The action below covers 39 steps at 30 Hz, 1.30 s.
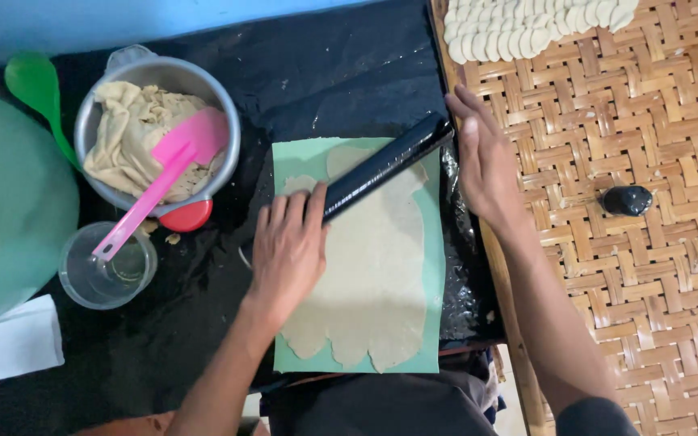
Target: Flattening dough with a rolling pin, cutting out small circles with a mold, and placing them on a drying tray.
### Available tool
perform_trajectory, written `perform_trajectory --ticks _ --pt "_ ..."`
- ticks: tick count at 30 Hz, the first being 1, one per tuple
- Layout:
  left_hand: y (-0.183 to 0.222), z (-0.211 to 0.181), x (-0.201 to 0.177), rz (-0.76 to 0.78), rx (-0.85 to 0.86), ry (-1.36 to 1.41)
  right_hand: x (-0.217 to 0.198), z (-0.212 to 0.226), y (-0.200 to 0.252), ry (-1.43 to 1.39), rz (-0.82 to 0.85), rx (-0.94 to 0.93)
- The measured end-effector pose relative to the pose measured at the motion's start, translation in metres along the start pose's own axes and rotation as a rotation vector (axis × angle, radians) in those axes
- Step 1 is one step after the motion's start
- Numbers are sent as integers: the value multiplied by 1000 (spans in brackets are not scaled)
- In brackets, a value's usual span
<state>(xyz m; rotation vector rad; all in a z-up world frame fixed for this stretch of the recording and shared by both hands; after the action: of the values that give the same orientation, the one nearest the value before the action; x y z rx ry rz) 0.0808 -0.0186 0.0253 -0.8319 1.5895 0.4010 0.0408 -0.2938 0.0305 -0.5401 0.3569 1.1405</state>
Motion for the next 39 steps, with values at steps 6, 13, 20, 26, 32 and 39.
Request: perform_trajectory --ticks 6,13,20,26,32,39 --pt "-40 35 18 -30 155 -69 43 -40 -31 340 122 -172" --pt "-42 41 36 16 148 -20 56 -42 -3 509 191 -167" --pt "-9 27 40 77 127 2 50 -26 58 520 180 -118" --pt "1 16 39 87 108 65 39 -11 94 591 262 -85" --pt "-45 15 66 -8 119 54 44 -30 32 541 223 -99" --pt "-73 20 82 0 72 -60 48 -47 -5 488 159 -72"
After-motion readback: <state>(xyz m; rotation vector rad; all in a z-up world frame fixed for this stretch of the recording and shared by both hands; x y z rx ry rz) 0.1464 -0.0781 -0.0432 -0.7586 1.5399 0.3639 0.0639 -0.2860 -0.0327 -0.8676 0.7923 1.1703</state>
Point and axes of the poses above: each hand's wrist, its own y-axis away from the middle knuckle, its own x-axis out of the palm, z = x × y, the point moved 2 cm from there along -y, towards the middle knuckle, and after that the axes turned 6 degrees about -y, right-handed, at the moved point
